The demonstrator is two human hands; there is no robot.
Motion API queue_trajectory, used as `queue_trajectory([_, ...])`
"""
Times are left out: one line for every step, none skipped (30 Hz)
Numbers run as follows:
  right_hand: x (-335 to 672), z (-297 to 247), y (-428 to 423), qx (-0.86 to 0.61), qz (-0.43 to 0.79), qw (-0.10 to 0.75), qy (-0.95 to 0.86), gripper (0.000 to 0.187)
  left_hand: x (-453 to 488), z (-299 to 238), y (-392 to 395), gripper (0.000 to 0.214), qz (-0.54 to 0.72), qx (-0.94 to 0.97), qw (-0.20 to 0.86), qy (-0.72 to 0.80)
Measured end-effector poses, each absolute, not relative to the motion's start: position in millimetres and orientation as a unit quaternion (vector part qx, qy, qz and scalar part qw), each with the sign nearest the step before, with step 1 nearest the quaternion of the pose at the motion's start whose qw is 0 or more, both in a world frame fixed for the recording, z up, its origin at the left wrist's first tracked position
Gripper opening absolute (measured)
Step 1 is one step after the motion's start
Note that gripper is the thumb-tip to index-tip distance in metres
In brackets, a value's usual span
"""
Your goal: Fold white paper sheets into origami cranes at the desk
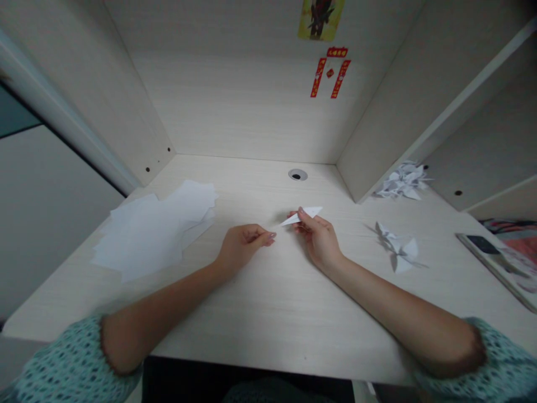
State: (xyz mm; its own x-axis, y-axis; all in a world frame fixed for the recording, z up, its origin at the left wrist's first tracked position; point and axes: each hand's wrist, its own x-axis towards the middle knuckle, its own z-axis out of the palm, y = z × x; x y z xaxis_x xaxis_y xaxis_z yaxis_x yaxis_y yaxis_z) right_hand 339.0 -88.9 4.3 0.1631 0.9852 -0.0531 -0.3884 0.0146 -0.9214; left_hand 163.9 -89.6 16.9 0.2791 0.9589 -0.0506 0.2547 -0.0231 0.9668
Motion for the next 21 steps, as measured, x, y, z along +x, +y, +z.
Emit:
queue_trajectory([340, 4, -88, -0.442, 0.543, 0.626, -0.343, 0.023, 163, 16, -89, 0.027, 0.357, 0.624, 0.496, 0.486])
queue_trajectory([340, 4, -88, -0.444, 0.536, 0.625, -0.353, 0.023, 163, 16, -88, 0.028, 0.365, 0.624, 0.491, 0.486])
queue_trajectory([340, 3, -89, -0.448, 0.527, 0.62, -0.37, 0.022, 162, 15, -87, 0.028, 0.376, 0.622, 0.484, 0.487])
queue_trajectory([339, 2, -90, -0.453, 0.516, 0.613, -0.391, 0.022, 162, 15, -86, 0.028, 0.387, 0.621, 0.476, 0.489])
queue_trajectory([338, 2, -92, -0.458, 0.506, 0.604, -0.412, 0.022, 162, 16, -86, 0.028, 0.397, 0.621, 0.465, 0.49])
queue_trajectory([337, 1, -93, -0.463, 0.498, 0.592, -0.432, 0.022, 162, 17, -86, 0.029, 0.404, 0.625, 0.454, 0.491])
queue_trajectory([336, 0, -95, -0.466, 0.494, 0.582, -0.447, 0.022, 162, 18, -87, 0.029, 0.406, 0.632, 0.443, 0.489])
queue_trajectory([335, 0, -96, -0.466, 0.495, 0.572, -0.459, 0.022, 162, 20, -88, 0.029, 0.403, 0.643, 0.435, 0.485])
queue_trajectory([334, 0, -97, -0.464, 0.497, 0.566, -0.467, 0.021, 162, 21, -90, 0.029, 0.394, 0.657, 0.429, 0.479])
queue_trajectory([333, 0, -98, -0.461, 0.499, 0.562, -0.471, 0.02, 163, 21, -91, 0.028, 0.381, 0.671, 0.425, 0.474])
queue_trajectory([333, 1, -98, -0.459, 0.5, 0.561, -0.474, 0.019, 163, 22, -92, 0.028, 0.368, 0.681, 0.423, 0.47])
queue_trajectory([333, 1, -99, -0.459, 0.499, 0.562, -0.474, 0.018, 163, 21, -93, 0.027, 0.356, 0.689, 0.421, 0.47])
queue_trajectory([333, 1, -99, -0.459, 0.498, 0.564, -0.472, 0.017, 164, 20, -93, 0.027, 0.349, 0.694, 0.417, 0.472])
queue_trajectory([333, 1, -98, -0.458, 0.498, 0.567, -0.47, 0.016, 164, 18, -93, 0.027, 0.345, 0.696, 0.412, 0.476])
queue_trajectory([333, 0, -98, -0.456, 0.5, 0.568, -0.468, 0.016, 164, 16, -93, 0.027, 0.343, 0.697, 0.407, 0.481])
queue_trajectory([333, 0, -98, -0.452, 0.502, 0.569, -0.468, 0.016, 164, 14, -93, 0.027, 0.342, 0.699, 0.399, 0.485])
queue_trajectory([333, -1, -97, -0.448, 0.505, 0.57, -0.469, 0.016, 164, 13, -92, 0.028, 0.339, 0.703, 0.392, 0.488])
queue_trajectory([333, -3, -96, -0.444, 0.508, 0.57, -0.469, 0.016, 165, 11, -92, 0.028, 0.333, 0.709, 0.385, 0.489])
queue_trajectory([334, -4, -96, -0.442, 0.51, 0.571, -0.468, 0.017, 165, 10, -91, 0.029, 0.326, 0.715, 0.379, 0.489])
queue_trajectory([334, -5, -95, -0.442, 0.511, 0.572, -0.465, 0.018, 164, 10, -91, 0.03, 0.319, 0.72, 0.373, 0.489])
queue_trajectory([335, -5, -94, -0.444, 0.511, 0.574, -0.461, 0.018, 164, 9, -91, 0.031, 0.313, 0.725, 0.369, 0.491])
